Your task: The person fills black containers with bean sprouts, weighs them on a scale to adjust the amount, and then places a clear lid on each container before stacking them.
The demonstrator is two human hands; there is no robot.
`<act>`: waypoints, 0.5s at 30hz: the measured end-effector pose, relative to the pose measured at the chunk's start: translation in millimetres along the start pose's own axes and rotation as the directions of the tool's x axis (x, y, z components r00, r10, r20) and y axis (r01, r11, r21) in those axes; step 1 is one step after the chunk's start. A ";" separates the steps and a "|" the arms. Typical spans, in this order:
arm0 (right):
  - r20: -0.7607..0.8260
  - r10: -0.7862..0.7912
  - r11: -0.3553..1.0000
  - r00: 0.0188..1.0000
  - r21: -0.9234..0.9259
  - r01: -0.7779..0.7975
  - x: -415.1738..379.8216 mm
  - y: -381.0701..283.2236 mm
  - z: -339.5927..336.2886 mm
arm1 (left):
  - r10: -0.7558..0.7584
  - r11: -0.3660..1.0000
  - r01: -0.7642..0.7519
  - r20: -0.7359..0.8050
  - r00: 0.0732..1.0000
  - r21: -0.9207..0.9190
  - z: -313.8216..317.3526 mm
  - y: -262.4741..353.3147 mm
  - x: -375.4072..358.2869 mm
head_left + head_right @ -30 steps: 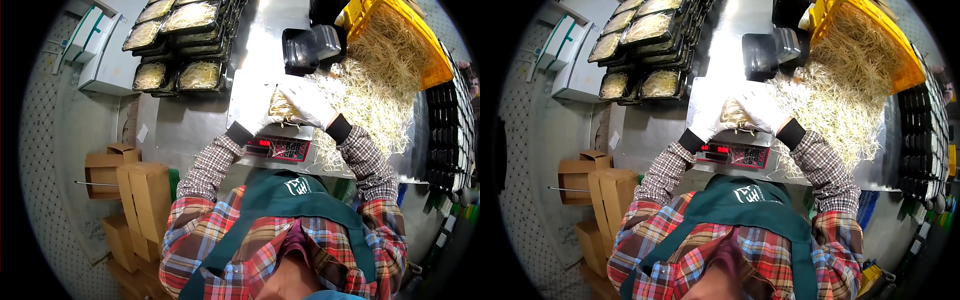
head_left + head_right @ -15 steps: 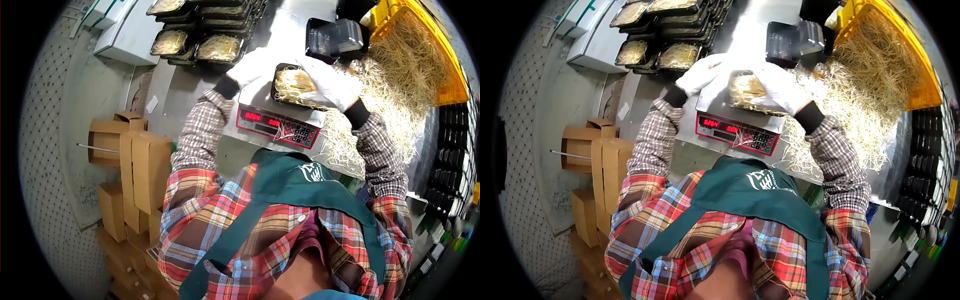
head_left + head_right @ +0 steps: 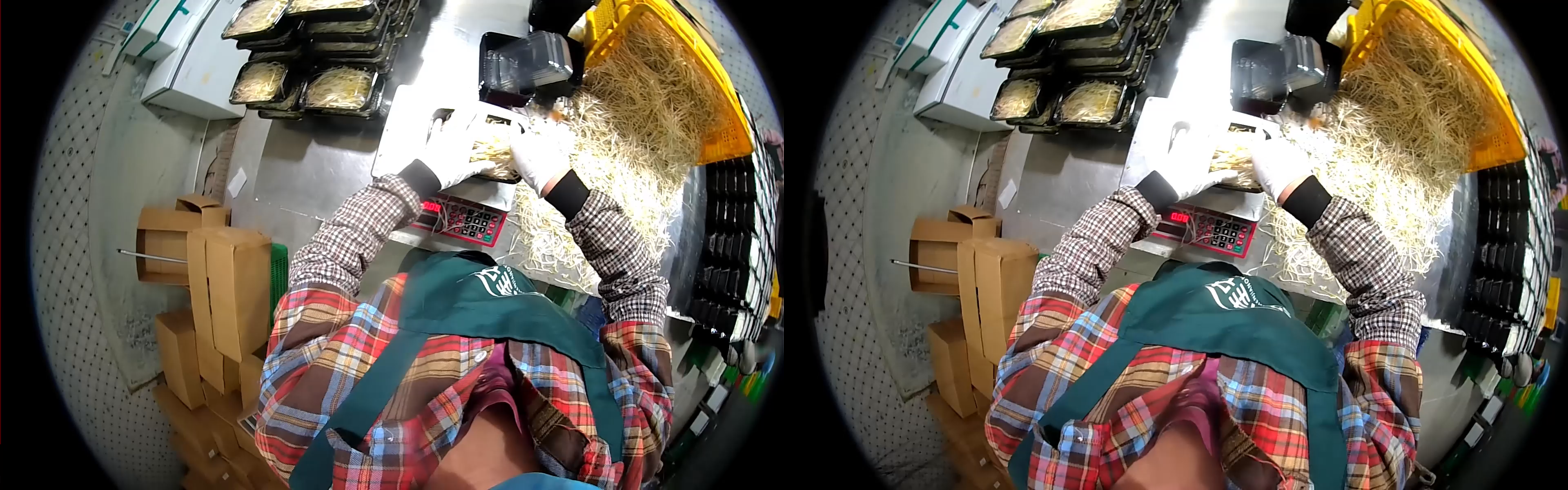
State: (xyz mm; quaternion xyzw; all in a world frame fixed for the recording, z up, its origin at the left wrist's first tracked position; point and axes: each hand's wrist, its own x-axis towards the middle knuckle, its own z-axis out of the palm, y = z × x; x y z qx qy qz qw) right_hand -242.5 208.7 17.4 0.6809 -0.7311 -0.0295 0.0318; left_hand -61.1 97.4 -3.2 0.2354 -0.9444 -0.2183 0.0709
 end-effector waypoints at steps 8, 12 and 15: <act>-0.055 -0.099 0.945 0.994 0.307 0.111 -15.4 29.0 10.8 | 0.042 0.998 -0.039 0.063 0.997 -0.054 10.4 -6.8 5.6; -0.014 -0.051 0.913 0.999 0.405 0.052 -22.9 31.7 -5.2 | 0.021 0.999 -0.024 0.076 0.997 0.034 5.0 -0.2 3.8; -0.048 -0.066 0.927 0.997 0.366 0.079 -24.9 38.5 -2.4 | 0.015 1.000 -0.016 0.022 1.000 0.017 14.0 -3.5 3.0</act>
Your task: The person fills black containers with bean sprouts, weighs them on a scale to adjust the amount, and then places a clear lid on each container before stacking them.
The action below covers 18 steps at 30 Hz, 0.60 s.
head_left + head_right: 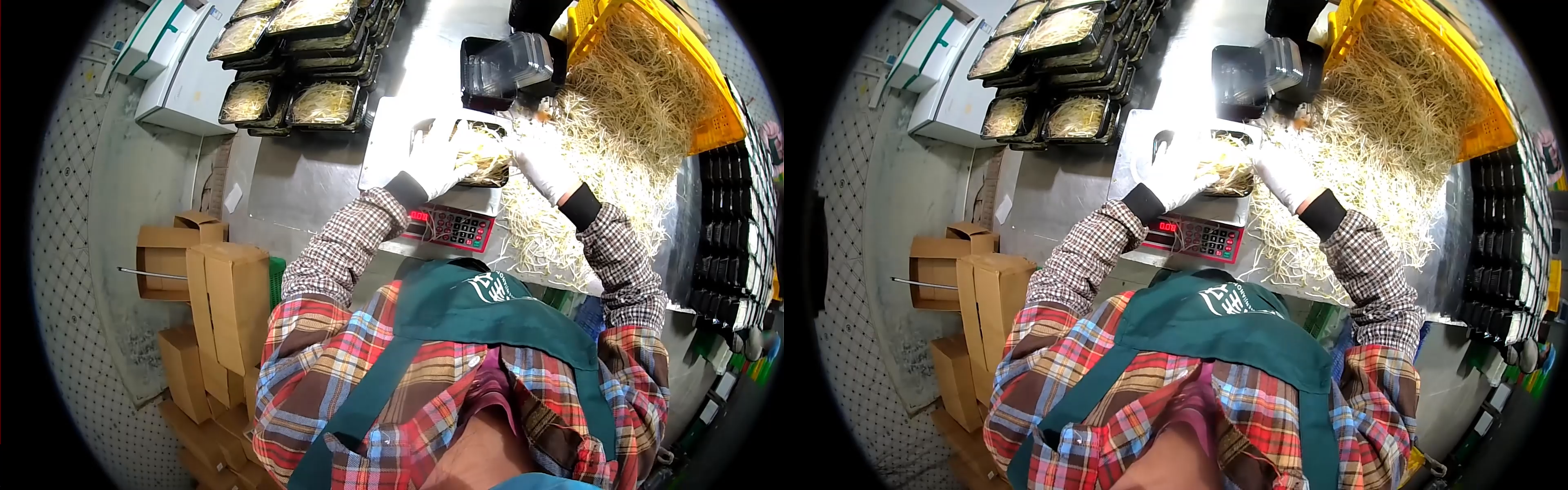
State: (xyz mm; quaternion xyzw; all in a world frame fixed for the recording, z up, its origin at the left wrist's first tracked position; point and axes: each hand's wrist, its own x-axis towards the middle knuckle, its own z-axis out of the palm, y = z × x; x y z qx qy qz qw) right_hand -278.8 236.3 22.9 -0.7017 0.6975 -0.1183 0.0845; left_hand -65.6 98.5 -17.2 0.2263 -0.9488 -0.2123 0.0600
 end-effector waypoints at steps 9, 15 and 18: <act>0.200 0.275 0.960 0.940 -0.004 -0.280 -68.4 99.1 -73.9 | 0.131 0.974 -0.117 0.059 0.990 -0.195 0.0 -22.4 12.5; 0.003 0.339 0.940 0.941 0.039 -0.339 -127.8 148.0 -64.8 | 0.243 0.950 -0.187 0.214 0.946 -0.251 -108.2 -40.6 9.7; 0.101 0.426 0.889 0.899 0.137 -0.437 -139.2 160.1 -56.1 | 0.242 0.968 -0.232 0.113 0.964 -0.095 -107.6 -81.7 6.7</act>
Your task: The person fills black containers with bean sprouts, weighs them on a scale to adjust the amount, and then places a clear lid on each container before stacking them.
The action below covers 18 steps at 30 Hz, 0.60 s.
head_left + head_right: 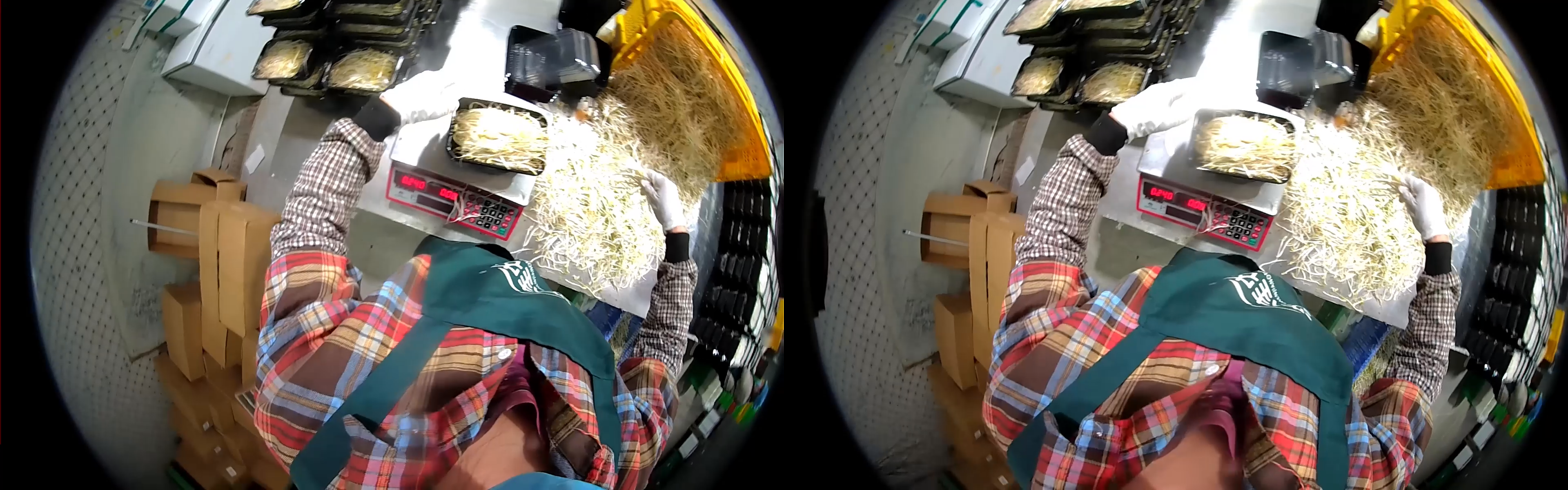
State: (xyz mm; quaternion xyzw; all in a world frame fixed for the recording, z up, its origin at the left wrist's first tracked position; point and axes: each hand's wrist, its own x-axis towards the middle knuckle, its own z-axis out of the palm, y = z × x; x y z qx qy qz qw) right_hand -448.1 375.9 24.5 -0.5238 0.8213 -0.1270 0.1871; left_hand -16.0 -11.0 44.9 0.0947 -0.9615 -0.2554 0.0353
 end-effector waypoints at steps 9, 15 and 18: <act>0.074 0.049 0.890 0.996 0.450 -0.077 10.0 -35.5 -11.9 | -0.078 0.997 0.073 -0.213 0.974 -0.031 57.8 -12.2 -23.8; 0.135 -0.081 0.960 0.988 0.276 0.041 22.8 -67.0 -16.2 | -0.135 0.988 0.151 -0.350 0.927 0.021 52.9 48.3 -17.6; 0.031 -0.090 0.933 0.995 -0.347 0.095 33.2 -79.4 19.0 | -0.091 0.993 0.070 -0.229 0.969 -0.096 76.8 51.3 1.5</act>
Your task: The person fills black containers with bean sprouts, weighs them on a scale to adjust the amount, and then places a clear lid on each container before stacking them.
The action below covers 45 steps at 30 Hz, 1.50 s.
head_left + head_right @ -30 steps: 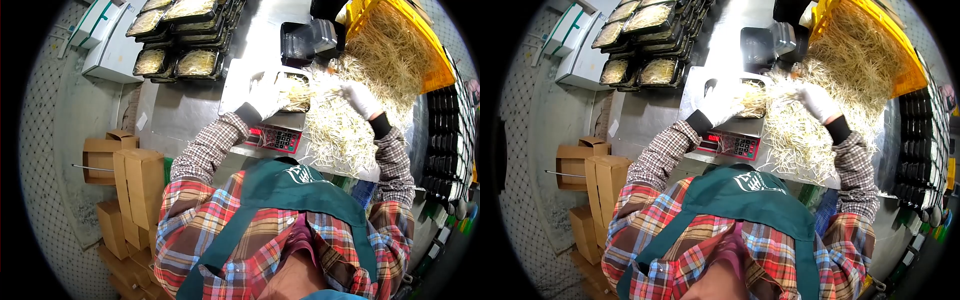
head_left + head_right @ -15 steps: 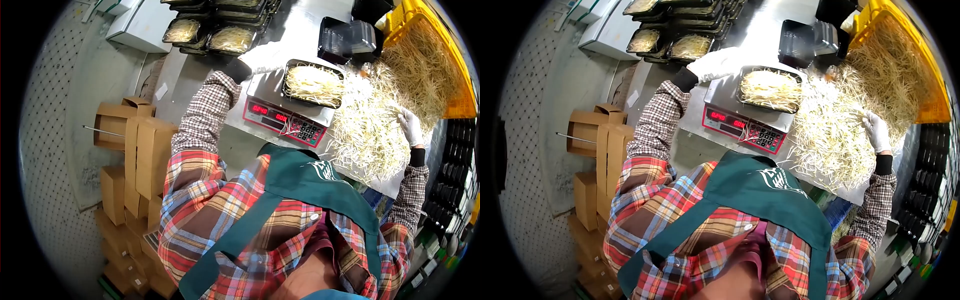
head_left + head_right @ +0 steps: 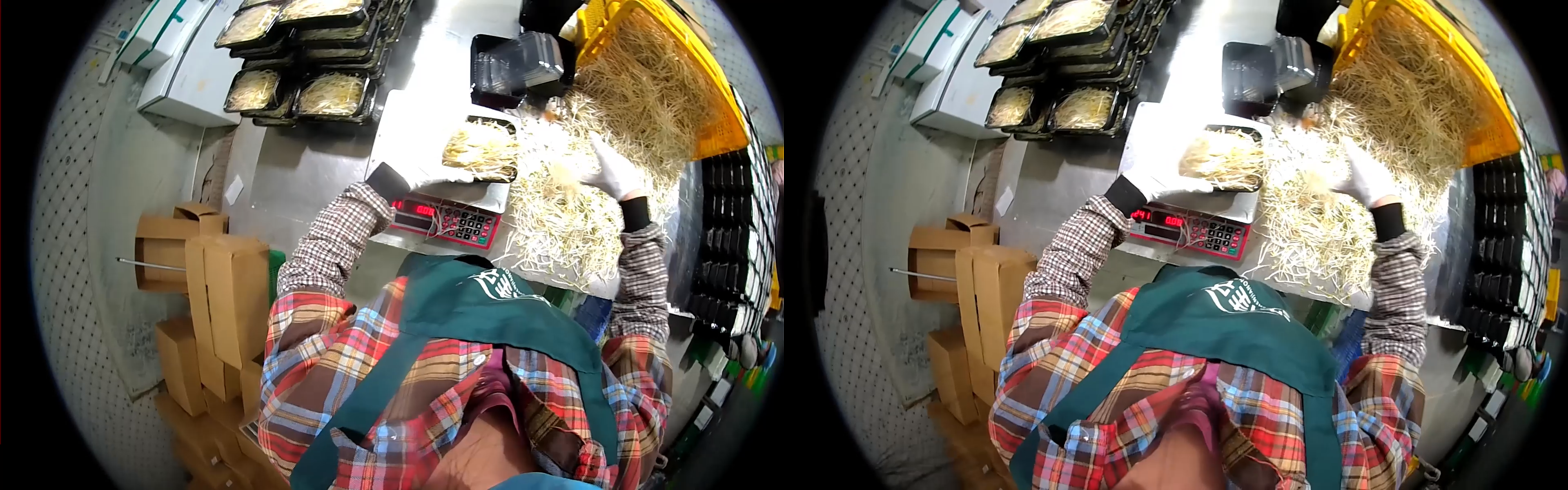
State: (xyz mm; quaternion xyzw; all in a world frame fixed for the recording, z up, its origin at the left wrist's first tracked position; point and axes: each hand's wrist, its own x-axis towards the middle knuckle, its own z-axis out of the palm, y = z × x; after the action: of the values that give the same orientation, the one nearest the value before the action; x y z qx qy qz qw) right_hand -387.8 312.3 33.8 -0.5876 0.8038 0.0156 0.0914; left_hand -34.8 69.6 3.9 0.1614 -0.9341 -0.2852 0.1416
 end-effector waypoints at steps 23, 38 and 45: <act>-0.297 -0.253 0.925 0.921 0.206 0.320 16.2 -81.8 -31.9 | 0.192 0.940 -0.204 0.071 0.979 0.272 57.3 -3.4 36.0; -0.294 -0.143 0.753 0.945 0.587 0.297 39.0 -158.9 -10.5 | -0.455 0.347 0.046 -0.126 0.881 -0.937 25.2 -65.0 -0.9; -0.414 -0.233 0.937 0.880 0.145 0.316 31.2 -163.1 -7.0 | -0.010 0.975 0.009 -0.003 1.000 -0.221 15.0 11.5 0.9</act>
State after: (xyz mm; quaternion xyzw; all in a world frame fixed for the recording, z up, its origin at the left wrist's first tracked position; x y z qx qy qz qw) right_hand -243.3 231.6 49.0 -0.6745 0.7109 -0.1991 -0.0083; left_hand -43.6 85.6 -1.3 0.1499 -0.8955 -0.3876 0.1593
